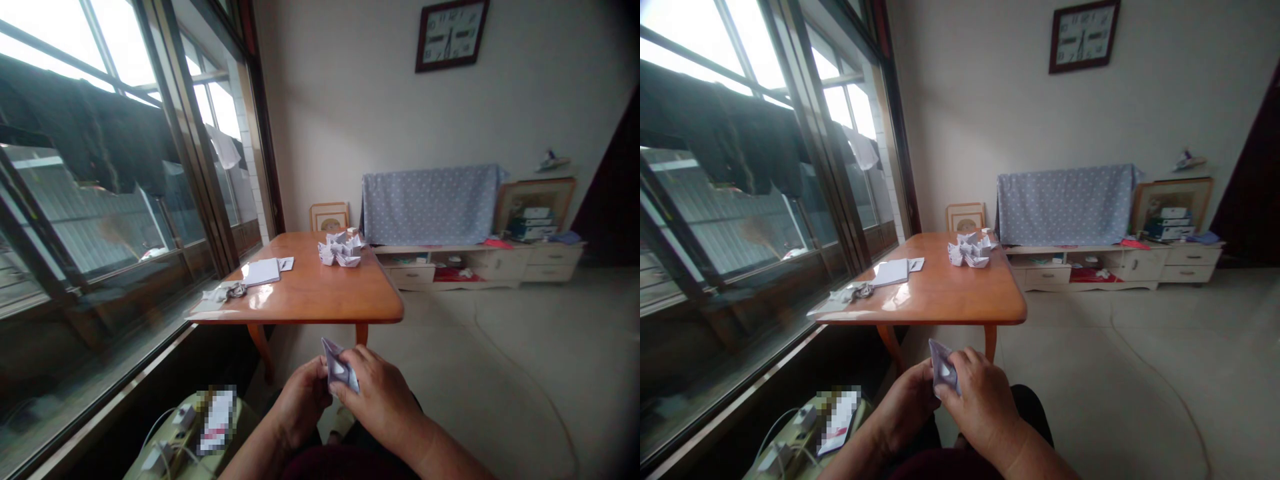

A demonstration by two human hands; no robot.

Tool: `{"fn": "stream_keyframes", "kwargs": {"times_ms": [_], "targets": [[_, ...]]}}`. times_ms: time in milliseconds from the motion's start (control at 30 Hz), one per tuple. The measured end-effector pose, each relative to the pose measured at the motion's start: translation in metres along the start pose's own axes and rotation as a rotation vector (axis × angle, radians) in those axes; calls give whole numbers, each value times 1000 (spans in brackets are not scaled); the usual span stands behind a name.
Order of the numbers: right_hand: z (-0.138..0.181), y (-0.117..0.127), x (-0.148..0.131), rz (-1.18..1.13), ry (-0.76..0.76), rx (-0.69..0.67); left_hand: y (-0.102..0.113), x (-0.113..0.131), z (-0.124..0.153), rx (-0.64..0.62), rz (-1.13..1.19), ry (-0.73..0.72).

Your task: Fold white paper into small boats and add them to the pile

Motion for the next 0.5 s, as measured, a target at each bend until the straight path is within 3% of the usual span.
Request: {"fn": "stream_keyframes", "kwargs": {"times_ms": [233,500], "targets": [[0,0,-1,5,7,0,6,-4,-1,-47,70,-30],[1,0,-3,26,13,-27,4,-4,0,-14,136,-27]]}}
Point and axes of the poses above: each hand's wrist, its own z-axis away from the middle knuckle, its own y-axis out of the back of the hand, x = y × z, the point moved 2 cm from there along -z, towards the middle knuckle, and after that the axes turned 14 degrees about z, right-handed, at the moved point
